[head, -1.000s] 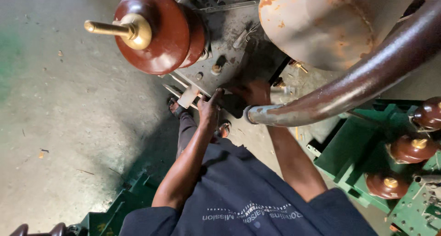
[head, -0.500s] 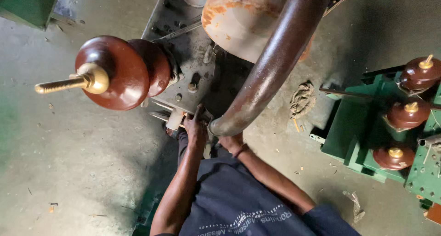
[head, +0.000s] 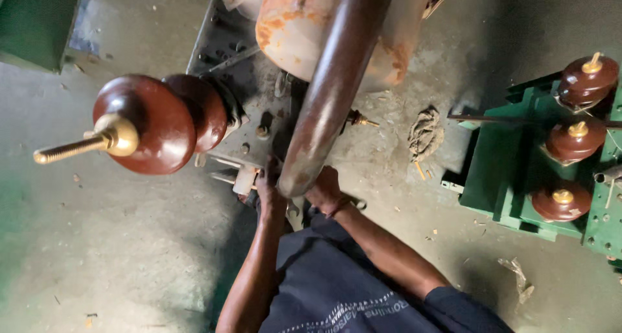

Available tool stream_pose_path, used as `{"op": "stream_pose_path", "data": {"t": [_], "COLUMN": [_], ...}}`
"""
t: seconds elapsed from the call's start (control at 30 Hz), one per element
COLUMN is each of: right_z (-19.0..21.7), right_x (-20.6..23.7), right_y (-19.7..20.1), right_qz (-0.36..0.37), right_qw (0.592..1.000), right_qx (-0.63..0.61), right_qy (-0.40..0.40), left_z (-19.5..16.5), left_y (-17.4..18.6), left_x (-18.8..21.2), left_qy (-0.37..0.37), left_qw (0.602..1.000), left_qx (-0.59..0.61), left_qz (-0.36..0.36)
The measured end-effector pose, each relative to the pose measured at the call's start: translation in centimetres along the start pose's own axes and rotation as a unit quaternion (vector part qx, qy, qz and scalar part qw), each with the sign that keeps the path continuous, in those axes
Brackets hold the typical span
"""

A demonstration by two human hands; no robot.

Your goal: The person uses two wrenches to tighten bolts on a metal bracket attached to a large brown insulator. They reposition the wrenches and adjust their stance multiple times while working on different bolts on the same assembly.

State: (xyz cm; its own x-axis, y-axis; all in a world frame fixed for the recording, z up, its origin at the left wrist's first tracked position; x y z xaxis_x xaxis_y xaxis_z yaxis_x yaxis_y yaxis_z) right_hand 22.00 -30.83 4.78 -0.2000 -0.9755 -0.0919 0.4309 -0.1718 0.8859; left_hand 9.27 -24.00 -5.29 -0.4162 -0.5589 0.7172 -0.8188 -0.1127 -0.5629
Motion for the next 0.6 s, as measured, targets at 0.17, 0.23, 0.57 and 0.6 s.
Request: {"op": "stream_pose_path", "data": {"t": [0.17, 0.23, 0.57, 0.6], "right_z": [-2.0, -2.2, -1.6, -1.9], "right_x": [-5.9, -4.5, -5.9, -5.5], "right_y": [2.3, 1.5, 2.1, 2.0], "right_qz": [-0.046, -0.003, 0.016, 0.013], "right_qw": [0.970, 0.987, 0.974, 0.977], "right_qx": [0.102, 0.097, 0.106, 0.093], "right_qy": [0.215, 0.126, 0.200, 0.192], "left_z": [0.6, 0.9, 1.2, 1.2], "left_y": [0.2, 0.3, 0.6, 0.7], "left_x": [-0.2, -0.1, -0.2, -0.4], "left_qy": [0.010, 0.017, 0.047, 0.050], "left_qw": [1.000, 1.000, 0.998, 0.998], "left_qx": [-0.014, -0.009, -0.024, -0.029], "left_qz": [0.010, 0.011, -0.018, -0.028]}}
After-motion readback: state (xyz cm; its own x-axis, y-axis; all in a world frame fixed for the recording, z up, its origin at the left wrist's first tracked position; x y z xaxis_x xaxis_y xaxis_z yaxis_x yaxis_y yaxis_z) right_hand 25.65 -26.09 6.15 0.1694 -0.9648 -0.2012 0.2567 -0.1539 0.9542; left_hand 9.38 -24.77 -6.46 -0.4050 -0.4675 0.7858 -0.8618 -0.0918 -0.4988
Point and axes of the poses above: each hand's wrist, its own x-axis away from the middle knuckle, its own y-axis out of the back of the hand, z = x × y, the point moved 5 cm from there along -x, towards the middle knuckle, and after that the axes turned 14 degrees about y, right-handed, at the moved point
